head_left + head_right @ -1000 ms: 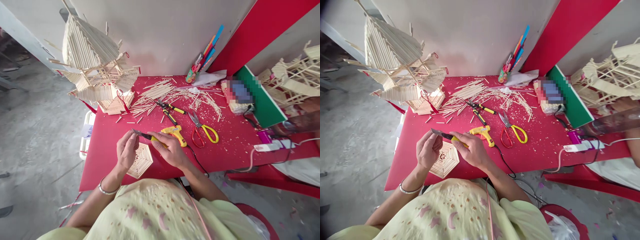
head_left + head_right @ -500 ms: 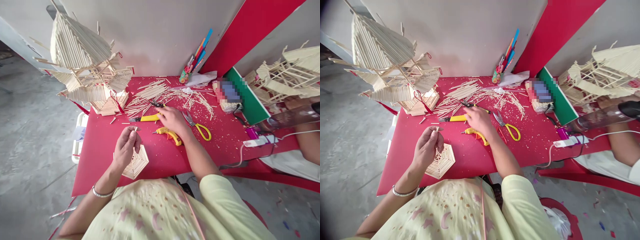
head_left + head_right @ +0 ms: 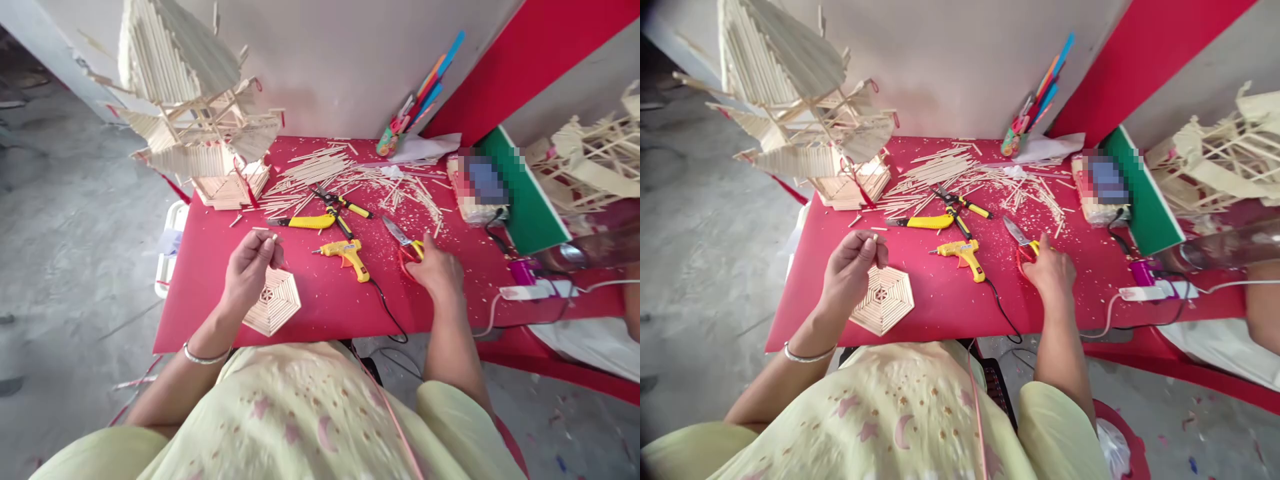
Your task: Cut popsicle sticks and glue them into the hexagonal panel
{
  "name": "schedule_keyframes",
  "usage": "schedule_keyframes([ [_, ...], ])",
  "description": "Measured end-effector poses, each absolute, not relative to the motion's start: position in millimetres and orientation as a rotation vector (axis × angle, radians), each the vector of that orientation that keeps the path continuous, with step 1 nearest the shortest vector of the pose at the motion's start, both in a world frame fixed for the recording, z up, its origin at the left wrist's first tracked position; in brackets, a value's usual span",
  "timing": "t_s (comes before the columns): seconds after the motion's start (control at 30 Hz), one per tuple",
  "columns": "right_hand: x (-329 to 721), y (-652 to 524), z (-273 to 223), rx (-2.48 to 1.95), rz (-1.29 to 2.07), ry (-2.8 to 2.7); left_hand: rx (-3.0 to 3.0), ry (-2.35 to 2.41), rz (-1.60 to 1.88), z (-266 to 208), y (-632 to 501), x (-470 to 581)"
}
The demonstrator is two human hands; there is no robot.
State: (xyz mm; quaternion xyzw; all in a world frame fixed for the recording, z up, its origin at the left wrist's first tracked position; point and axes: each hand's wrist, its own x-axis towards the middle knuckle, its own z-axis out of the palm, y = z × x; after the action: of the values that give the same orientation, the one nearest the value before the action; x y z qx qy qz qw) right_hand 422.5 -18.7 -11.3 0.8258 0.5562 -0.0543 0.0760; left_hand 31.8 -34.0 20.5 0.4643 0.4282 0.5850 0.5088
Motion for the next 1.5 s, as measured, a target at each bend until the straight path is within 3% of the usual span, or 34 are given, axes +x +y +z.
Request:
schedule_keyframes([
  [0.17,415,-39,-5,2.819,-0.040,1.926,1.175,1.144,1.455,27,-38,-2],
  [0.27,363,-53,10,2.934,-0.308,2.308,1.216,1.168,1.431,29,-40,-5],
  [0.4,276,-58,22,2.265,-0.757,2.974,1.293,1.165,1.375,25,-46,-1],
  [0.47,243,-59,21,2.003,-0.825,3.109,1.320,1.153,1.331,21,-50,-2],
  [0.6,214,-60,12,1.763,-0.775,3.135,1.368,1.162,1.284,15,-54,-9],
  [0.83,211,-56,10,1.759,-0.603,3.095,1.373,1.196,1.252,8,-50,-17],
  [1.5,211,-52,-4,1.714,-0.683,3.081,1.293,1.277,1.179,2,-52,-21],
])
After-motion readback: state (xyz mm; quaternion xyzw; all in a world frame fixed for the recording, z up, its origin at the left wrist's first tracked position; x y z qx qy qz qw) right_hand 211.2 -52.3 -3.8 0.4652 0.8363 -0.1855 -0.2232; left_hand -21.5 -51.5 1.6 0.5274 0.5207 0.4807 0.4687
